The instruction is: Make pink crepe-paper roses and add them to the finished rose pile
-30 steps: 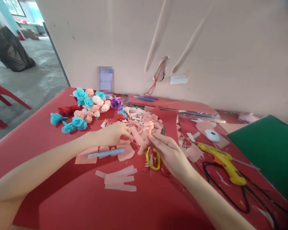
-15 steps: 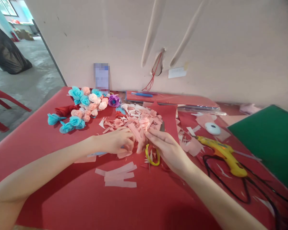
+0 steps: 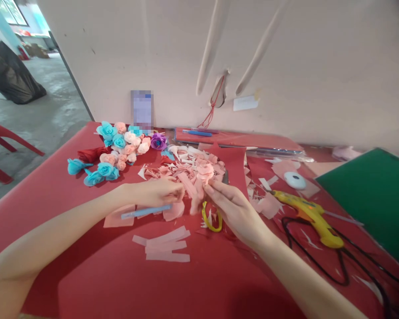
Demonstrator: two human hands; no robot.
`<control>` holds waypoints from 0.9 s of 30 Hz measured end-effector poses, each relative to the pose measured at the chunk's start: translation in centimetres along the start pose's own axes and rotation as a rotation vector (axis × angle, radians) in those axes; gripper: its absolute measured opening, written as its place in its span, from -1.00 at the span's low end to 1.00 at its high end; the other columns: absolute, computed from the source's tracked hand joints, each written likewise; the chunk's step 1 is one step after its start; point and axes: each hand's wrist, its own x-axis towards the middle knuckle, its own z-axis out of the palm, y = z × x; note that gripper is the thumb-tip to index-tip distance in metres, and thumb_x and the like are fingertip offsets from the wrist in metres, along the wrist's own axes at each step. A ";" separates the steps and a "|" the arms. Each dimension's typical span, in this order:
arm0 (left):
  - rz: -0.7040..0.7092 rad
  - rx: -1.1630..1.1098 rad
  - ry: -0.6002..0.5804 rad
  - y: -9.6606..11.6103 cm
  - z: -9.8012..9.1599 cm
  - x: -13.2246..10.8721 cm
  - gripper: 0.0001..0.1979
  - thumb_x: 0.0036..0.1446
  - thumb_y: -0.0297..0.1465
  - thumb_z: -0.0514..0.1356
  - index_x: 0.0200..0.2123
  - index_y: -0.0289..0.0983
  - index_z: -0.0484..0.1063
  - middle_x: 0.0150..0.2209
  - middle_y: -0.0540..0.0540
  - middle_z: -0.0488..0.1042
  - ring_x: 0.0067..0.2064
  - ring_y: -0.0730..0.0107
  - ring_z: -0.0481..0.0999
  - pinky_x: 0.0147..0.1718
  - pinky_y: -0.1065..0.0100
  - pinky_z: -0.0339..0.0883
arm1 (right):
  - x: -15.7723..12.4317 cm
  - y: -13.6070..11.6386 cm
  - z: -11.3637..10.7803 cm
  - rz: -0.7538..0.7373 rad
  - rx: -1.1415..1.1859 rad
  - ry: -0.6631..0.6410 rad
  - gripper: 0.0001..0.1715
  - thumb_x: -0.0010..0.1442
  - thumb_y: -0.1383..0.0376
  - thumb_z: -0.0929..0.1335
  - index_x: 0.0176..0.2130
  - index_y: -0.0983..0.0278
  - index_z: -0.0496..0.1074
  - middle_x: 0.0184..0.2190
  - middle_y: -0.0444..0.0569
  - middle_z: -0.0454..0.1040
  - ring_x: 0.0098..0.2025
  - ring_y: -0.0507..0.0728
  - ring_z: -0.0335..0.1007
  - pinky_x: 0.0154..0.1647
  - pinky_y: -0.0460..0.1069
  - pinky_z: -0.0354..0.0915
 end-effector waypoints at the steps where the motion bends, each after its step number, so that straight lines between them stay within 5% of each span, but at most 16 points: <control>1: -0.019 -0.029 0.039 0.1 -0.2 0.0 -0.88 0.10 -0.48 0.06 -0.46 -0.28 0.34 -0.43 0.01 0.43 -0.36 0.45 0.41 -0.40 0.45 0.27 | -0.1 -0.1 0.1 -0.005 0.015 0.013 -0.69 0.23 0.19 0.21 -0.47 0.27 0.33 -0.57 -0.11 0.39 -0.51 0.02 0.28 -0.40 -0.07 0.23; 6: -0.150 -0.175 0.438 1.4 -0.6 0.0 -0.93 0.16 -0.38 0.00 -0.28 -0.25 0.16 -0.47 0.07 0.31 -0.48 0.54 0.32 -0.51 0.47 0.20 | -0.4 -0.9 0.7 -0.024 0.171 -0.070 -0.68 0.22 0.17 0.22 -0.51 0.25 0.27 -0.60 -0.12 0.39 -0.54 0.02 0.24 -0.40 -0.05 0.22; 10: -0.133 -0.285 0.610 3.4 -0.5 -0.4 -0.87 0.13 -0.46 -0.01 -0.47 -0.26 0.17 -0.54 0.09 0.26 -0.51 0.58 0.27 -0.52 0.49 0.18 | -0.8 -1.1 1.3 0.015 0.418 -0.261 -0.69 0.23 0.18 0.21 -0.50 0.25 0.25 -0.66 -0.14 0.37 -0.58 0.01 0.21 -0.49 -0.07 0.14; 14: -0.031 -0.453 0.489 5.1 -0.2 -0.8 -0.78 0.06 -0.60 -0.05 -0.47 -0.28 0.34 -0.34 0.01 0.44 -0.27 0.49 0.40 -0.28 0.42 0.27 | -1.3 -0.9 2.0 0.063 0.581 -0.391 -0.67 0.21 0.17 0.21 -0.53 0.24 0.22 -0.72 -0.17 0.32 -0.64 0.00 0.12 -0.50 -0.06 0.09; 17: 0.045 -0.681 0.354 5.9 0.1 -1.2 -0.78 0.05 -0.60 -0.02 -0.44 -0.28 0.39 -0.25 -0.04 0.45 -0.19 0.42 0.42 -0.29 0.39 0.28 | -1.5 -0.7 2.4 0.101 0.644 -0.434 -0.67 0.18 0.13 0.24 -0.55 0.22 0.20 -0.74 -0.20 0.28 -0.67 -0.01 0.06 -0.52 -0.07 0.07; 20: -0.028 -0.764 0.280 6.3 0.3 -1.3 -0.83 0.05 -0.57 0.04 -0.42 -0.28 0.40 -0.26 -0.05 0.45 -0.19 0.37 0.44 -0.30 0.38 0.29 | -1.6 -0.4 2.7 0.110 0.686 -0.439 -0.64 0.17 0.10 0.24 -0.56 0.22 0.18 -0.76 -0.21 0.26 -0.68 -0.01 0.03 -0.54 -0.07 0.04; 24: -0.006 -0.706 0.318 6.0 0.2 -1.1 -0.87 0.09 -0.51 0.07 -0.33 -0.24 0.40 -0.20 -0.03 0.46 -0.11 0.36 0.40 -0.21 0.37 0.27 | -1.3 -0.1 2.6 0.065 0.685 -0.411 -0.62 0.19 0.09 0.22 -0.56 0.22 0.16 -0.77 -0.23 0.21 -0.67 -0.01 0.04 -0.54 -0.07 0.05; 27: 0.021 -0.439 0.316 5.0 -0.2 -0.6 -0.85 0.11 -0.48 0.06 -0.27 -0.23 0.40 -0.20 -0.02 0.46 -0.15 0.40 0.39 -0.20 0.36 0.24 | -0.9 0.0 2.0 0.027 0.665 -0.344 -0.65 0.21 0.13 0.22 -0.54 0.22 0.17 -0.77 -0.24 0.16 -0.64 0.00 0.03 -0.52 -0.07 0.08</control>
